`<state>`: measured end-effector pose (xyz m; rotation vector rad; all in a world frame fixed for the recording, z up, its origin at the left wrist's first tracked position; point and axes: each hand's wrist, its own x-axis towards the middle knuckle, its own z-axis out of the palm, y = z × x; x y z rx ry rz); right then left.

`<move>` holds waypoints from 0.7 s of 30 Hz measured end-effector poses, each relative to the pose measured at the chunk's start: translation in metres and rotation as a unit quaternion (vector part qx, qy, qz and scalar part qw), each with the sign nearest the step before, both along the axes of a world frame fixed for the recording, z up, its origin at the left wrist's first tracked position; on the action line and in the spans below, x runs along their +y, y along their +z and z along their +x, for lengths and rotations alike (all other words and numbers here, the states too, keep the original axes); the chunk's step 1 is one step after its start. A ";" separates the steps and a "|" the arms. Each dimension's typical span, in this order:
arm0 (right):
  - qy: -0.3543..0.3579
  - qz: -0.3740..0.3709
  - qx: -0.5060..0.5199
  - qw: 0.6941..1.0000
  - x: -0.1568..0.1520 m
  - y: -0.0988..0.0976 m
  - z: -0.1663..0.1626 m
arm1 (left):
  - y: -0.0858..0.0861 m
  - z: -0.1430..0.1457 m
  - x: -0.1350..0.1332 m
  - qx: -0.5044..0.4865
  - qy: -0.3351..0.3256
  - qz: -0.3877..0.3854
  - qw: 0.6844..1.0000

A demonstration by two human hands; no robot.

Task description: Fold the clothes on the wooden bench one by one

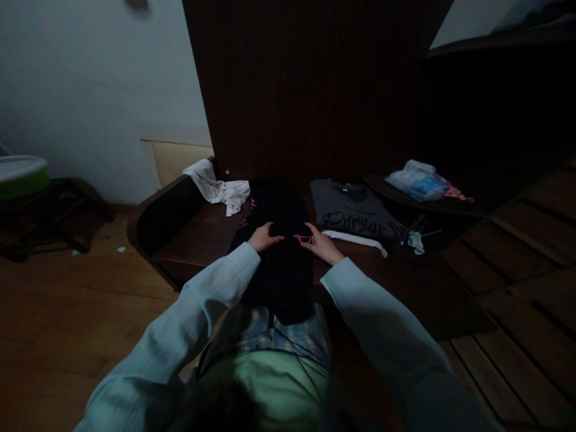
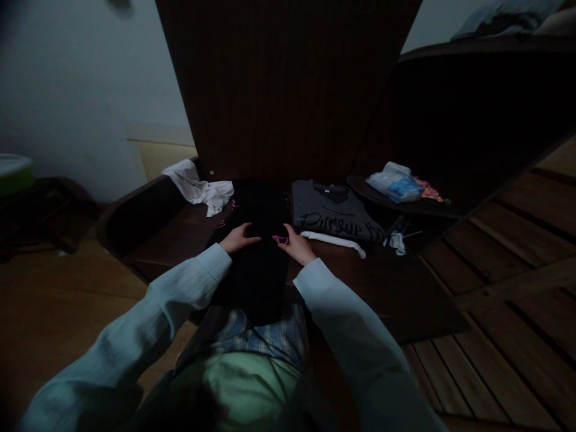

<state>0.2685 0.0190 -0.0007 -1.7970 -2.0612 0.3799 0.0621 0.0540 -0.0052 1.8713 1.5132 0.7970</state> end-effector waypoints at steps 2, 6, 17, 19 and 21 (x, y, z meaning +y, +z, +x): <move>0.002 0.004 -0.068 0.998 -0.004 0.013 -0.001 | 0.007 -0.006 -0.008 0.079 0.012 0.080 0.994; 0.044 0.036 -0.095 0.994 0.007 0.034 -0.020 | 0.005 -0.010 -0.020 0.178 -0.087 0.204 0.959; 0.062 -0.004 -0.033 0.998 0.068 0.013 -0.067 | -0.010 -0.012 -0.026 0.276 -0.162 0.148 0.936; 0.049 -0.029 0.003 0.998 0.076 0.017 -0.072 | -0.011 -0.010 -0.027 0.274 -0.162 0.144 0.937; 0.053 -0.052 0.049 0.996 0.083 0.020 -0.078 | -0.013 -0.008 -0.031 0.267 -0.160 0.141 0.940</move>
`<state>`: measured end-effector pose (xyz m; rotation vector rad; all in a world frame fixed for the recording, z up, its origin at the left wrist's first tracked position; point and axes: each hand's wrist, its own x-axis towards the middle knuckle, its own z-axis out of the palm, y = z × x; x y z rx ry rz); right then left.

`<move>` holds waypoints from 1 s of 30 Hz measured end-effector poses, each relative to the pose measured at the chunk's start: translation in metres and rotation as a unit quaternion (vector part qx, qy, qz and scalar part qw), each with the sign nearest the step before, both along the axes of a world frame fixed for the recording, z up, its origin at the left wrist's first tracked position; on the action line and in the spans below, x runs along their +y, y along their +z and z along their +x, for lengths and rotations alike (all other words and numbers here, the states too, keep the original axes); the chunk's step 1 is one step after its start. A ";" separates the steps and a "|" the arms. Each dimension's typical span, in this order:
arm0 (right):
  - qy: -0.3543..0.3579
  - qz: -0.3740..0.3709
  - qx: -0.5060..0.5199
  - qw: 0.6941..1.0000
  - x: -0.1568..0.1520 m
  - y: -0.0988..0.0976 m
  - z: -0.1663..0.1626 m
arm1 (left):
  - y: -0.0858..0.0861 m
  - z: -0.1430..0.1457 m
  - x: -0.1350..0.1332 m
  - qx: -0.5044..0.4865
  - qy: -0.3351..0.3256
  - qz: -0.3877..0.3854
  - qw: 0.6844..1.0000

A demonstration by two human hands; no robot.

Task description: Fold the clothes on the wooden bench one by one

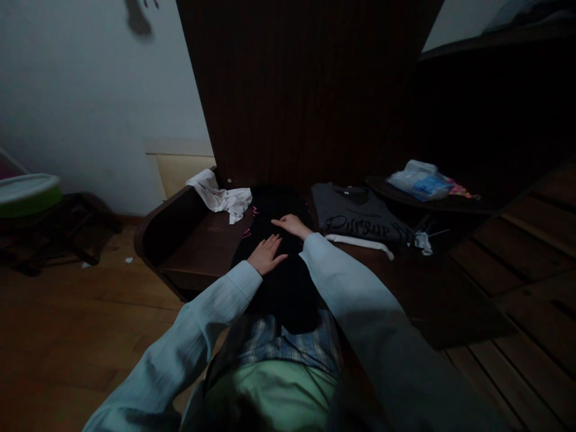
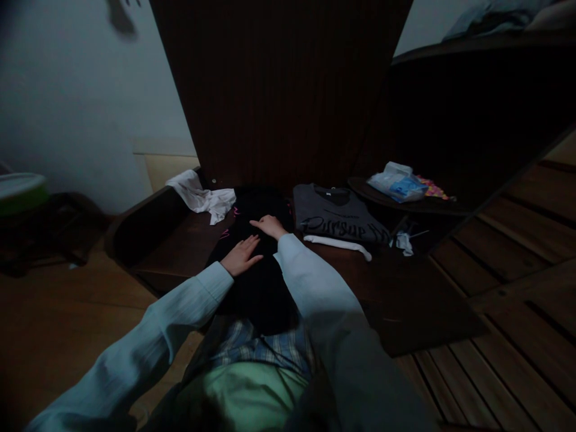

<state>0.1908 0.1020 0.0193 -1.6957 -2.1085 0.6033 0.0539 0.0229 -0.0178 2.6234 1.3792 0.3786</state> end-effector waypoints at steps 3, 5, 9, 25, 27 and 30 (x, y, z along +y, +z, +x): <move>-0.007 -0.034 0.036 0.999 0.011 0.001 -0.010 | -0.003 0.002 -0.007 -0.034 0.004 -0.012 0.999; -0.017 -0.044 0.040 0.998 0.017 0.000 -0.015 | -0.004 0.000 -0.009 -0.075 0.002 -0.024 0.997; -0.026 -0.033 0.048 0.998 0.024 0.001 -0.020 | -0.004 -0.007 -0.005 -0.185 0.009 -0.035 0.982; -0.131 0.061 -0.082 0.986 0.019 0.011 -0.006 | 0.005 -0.012 -0.003 -0.309 -0.045 -0.194 0.930; -0.131 0.070 -0.044 0.988 0.019 0.008 -0.006 | 0.004 -0.011 -0.002 -0.320 -0.029 -0.191 0.927; -0.081 0.030 -0.001 0.996 0.016 0.004 0.000 | 0.003 -0.011 -0.001 -0.328 -0.015 -0.187 0.926</move>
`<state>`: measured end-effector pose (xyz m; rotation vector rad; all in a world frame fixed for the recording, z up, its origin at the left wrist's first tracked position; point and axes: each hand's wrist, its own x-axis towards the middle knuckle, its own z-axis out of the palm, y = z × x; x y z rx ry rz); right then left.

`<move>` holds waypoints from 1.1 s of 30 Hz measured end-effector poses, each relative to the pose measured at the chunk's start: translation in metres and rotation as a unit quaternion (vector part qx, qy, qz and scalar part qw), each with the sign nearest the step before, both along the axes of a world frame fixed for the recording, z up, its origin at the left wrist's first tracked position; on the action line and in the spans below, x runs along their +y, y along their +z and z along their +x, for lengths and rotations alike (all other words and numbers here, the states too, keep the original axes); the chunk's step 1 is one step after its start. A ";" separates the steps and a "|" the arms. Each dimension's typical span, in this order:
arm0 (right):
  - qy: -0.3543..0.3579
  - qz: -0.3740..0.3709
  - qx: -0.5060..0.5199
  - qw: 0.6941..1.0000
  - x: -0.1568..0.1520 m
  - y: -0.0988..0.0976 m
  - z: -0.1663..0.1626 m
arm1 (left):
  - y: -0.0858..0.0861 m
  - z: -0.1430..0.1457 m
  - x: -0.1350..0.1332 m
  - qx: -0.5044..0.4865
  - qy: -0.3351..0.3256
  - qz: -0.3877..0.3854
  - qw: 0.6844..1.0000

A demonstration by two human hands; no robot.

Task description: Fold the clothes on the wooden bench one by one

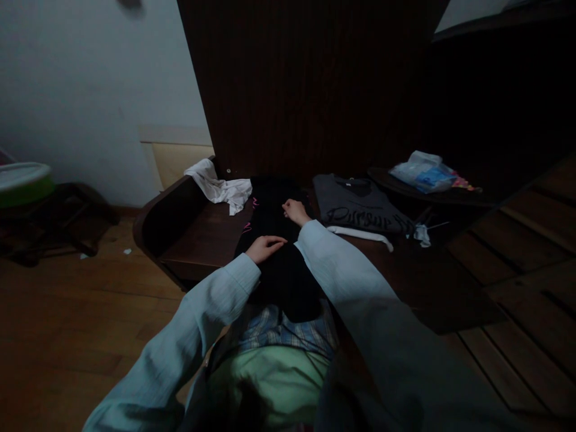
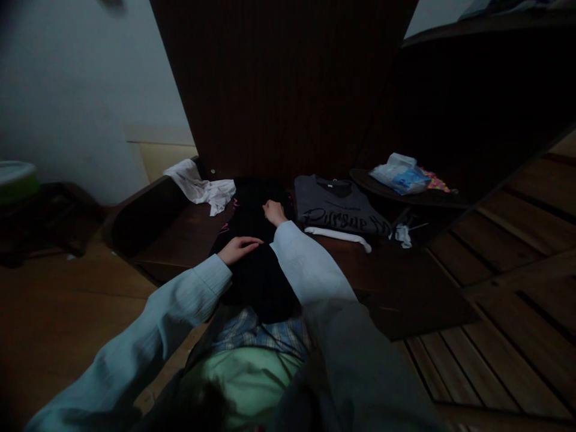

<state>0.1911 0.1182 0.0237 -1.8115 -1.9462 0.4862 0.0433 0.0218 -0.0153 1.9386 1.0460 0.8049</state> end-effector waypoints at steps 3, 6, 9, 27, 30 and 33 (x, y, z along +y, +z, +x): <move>0.042 -0.002 0.021 0.999 -0.011 0.002 0.014 | 0.000 -0.001 0.002 0.022 0.005 0.003 1.000; 0.090 0.043 0.014 0.995 -0.038 0.004 0.033 | 0.001 -0.001 0.006 0.058 0.009 0.015 0.998; 0.132 0.092 -0.007 0.987 -0.077 -0.004 0.051 | 0.002 -0.001 0.012 0.071 0.016 0.029 0.997; 0.159 0.080 -0.064 0.982 -0.033 -0.031 0.060 | 0.002 0.005 0.098 0.071 0.093 0.050 0.992; 0.122 0.122 0.037 0.984 -0.049 -0.029 0.064 | 0.002 0.004 0.101 0.061 0.115 0.054 0.990; 0.105 0.115 0.129 0.979 -0.085 -0.028 0.075 | 0.001 0.003 0.100 0.020 0.117 0.029 0.992</move>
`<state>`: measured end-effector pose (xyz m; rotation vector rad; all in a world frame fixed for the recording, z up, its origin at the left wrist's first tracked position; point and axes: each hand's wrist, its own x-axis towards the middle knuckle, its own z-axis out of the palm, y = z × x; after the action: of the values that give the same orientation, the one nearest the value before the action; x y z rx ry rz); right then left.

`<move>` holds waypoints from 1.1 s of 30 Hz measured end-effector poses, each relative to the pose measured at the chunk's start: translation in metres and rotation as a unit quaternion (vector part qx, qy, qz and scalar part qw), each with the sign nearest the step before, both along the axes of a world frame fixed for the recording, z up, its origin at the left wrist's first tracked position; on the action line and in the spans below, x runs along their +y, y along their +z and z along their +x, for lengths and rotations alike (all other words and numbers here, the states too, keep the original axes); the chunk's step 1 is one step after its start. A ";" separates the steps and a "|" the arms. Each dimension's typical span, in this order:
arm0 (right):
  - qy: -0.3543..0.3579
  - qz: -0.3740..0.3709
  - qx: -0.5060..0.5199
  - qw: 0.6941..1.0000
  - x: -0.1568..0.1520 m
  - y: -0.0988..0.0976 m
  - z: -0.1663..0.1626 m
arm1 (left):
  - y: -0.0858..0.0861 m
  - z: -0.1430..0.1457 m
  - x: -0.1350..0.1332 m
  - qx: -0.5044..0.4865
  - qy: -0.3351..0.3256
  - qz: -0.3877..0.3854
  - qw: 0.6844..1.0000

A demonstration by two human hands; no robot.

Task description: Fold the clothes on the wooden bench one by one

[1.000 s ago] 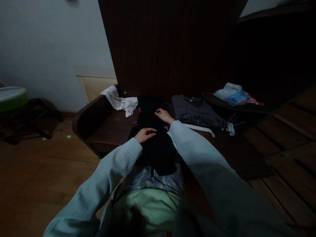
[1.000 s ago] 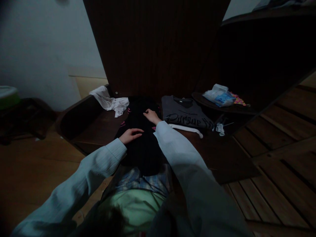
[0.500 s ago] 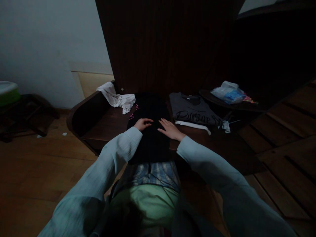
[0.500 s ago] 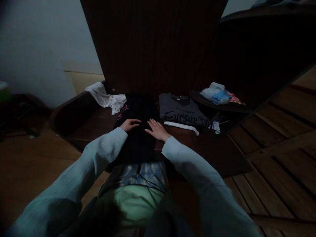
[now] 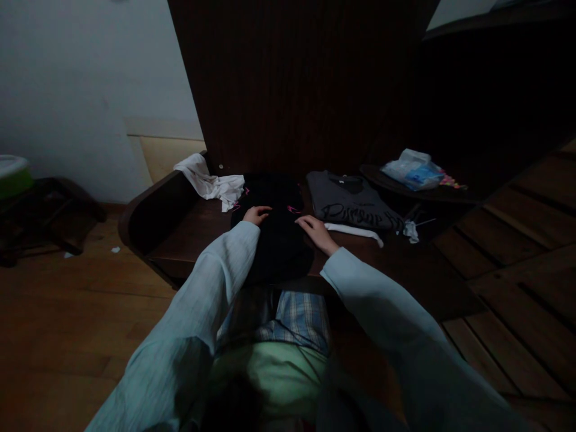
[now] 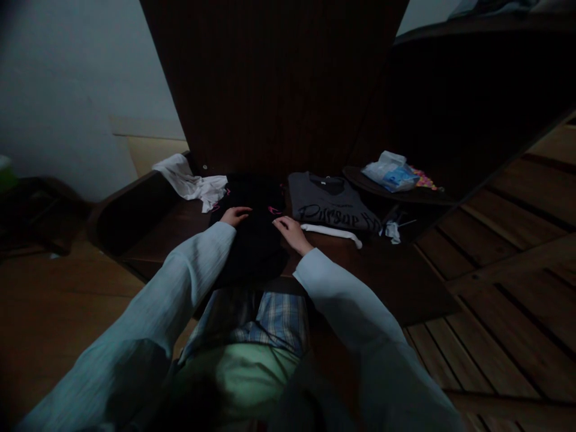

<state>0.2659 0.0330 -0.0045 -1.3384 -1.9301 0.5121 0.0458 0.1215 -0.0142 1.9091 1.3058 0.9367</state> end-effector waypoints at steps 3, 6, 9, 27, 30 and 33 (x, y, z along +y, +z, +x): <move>0.072 -0.060 0.031 0.995 -0.043 -0.002 0.010 | 0.001 -0.001 -0.004 -0.055 -0.005 -0.052 0.997; 0.072 -0.067 0.016 0.995 -0.074 -0.007 0.012 | 0.003 -0.002 -0.008 -0.099 -0.020 -0.076 0.992; 0.062 -0.043 0.012 0.997 -0.084 -0.009 0.008 | 0.004 -0.003 -0.010 -0.097 -0.035 -0.073 0.992; 0.043 -0.020 -0.394 0.918 -0.124 0.023 -0.007 | -0.001 -0.004 -0.007 0.095 -0.045 0.013 0.994; 0.014 -0.037 -0.418 0.908 -0.125 0.031 -0.012 | -0.006 -0.017 -0.009 0.106 -0.077 0.042 0.990; -0.044 -0.051 -0.413 0.908 -0.125 0.038 -0.017 | -0.011 -0.032 -0.013 0.087 -0.122 0.073 0.986</move>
<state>0.2492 -0.0924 0.0330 -1.8989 -2.5008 -0.0370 0.0141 0.1086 -0.0247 2.2476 1.0887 0.7729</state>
